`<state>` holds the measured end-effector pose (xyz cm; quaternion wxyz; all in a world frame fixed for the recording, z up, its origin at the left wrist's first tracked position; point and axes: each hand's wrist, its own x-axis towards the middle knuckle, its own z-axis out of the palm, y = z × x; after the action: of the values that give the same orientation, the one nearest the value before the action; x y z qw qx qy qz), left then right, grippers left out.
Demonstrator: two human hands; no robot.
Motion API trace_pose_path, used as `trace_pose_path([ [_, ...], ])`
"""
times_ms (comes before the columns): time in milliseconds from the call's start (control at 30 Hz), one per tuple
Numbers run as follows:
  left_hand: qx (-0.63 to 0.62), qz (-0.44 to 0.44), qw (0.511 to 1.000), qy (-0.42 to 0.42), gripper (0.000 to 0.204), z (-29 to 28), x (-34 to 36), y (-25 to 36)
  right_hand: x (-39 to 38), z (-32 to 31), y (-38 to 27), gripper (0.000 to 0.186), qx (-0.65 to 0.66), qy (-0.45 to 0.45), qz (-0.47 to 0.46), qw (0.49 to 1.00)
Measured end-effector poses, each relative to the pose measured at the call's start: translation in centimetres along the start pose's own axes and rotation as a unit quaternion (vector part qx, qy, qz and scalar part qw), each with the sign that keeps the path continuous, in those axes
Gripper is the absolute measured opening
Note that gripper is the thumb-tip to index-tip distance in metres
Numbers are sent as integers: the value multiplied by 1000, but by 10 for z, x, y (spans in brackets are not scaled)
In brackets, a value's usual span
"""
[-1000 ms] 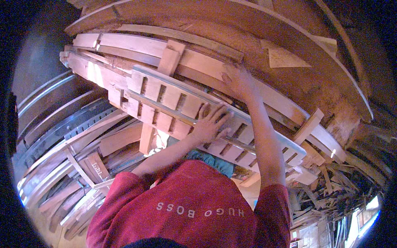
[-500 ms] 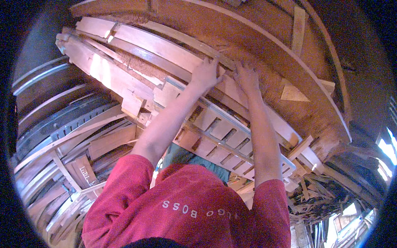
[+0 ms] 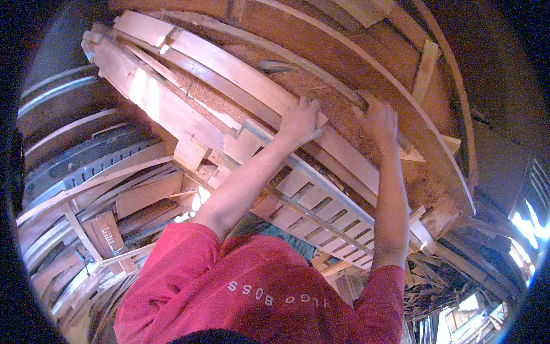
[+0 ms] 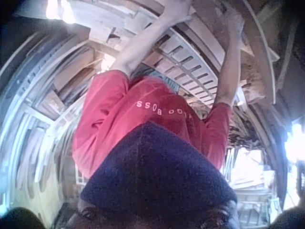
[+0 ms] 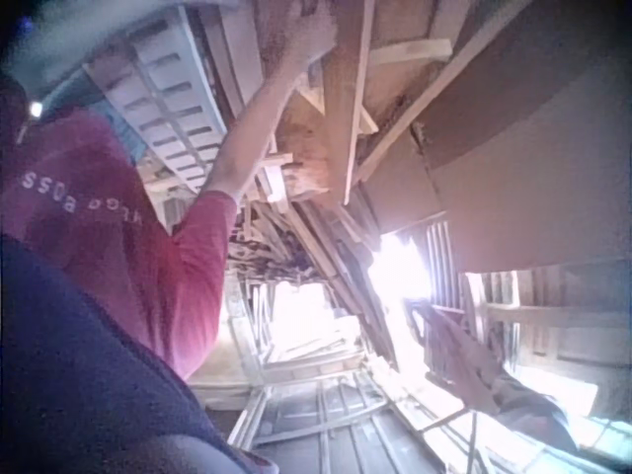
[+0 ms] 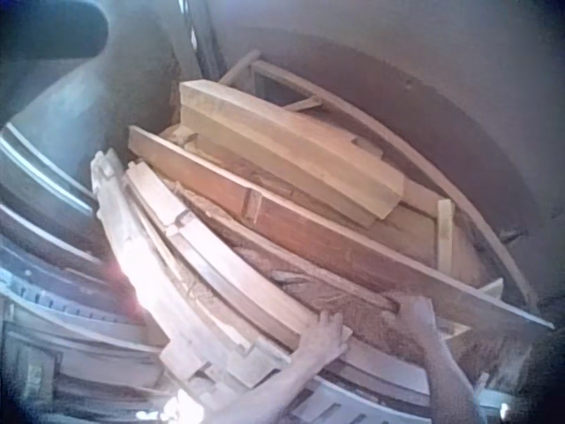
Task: The person organizes and stacks wooden boards and a notched wooden support structure within a lumber storage area.
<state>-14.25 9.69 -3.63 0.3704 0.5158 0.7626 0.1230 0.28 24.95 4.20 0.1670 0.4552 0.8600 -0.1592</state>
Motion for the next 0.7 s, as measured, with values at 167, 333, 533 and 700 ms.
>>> trace_pose_path([
  [167,-8,-2,999,32,60,16,4,-2,32,-35,15,26,-17,-23,-55,998],
  [333,0,-4,1000,17,58,10,2,0,43,-11,28,38,-155,132,-182,962],
  [533,-5,5,999,53,58,17,-1,-3,-9,80,11,52,-97,-55,-25,994],
  [700,-9,14,991,131,52,30,-5,-4,-67,133,10,82,32,-77,-176,981],
])
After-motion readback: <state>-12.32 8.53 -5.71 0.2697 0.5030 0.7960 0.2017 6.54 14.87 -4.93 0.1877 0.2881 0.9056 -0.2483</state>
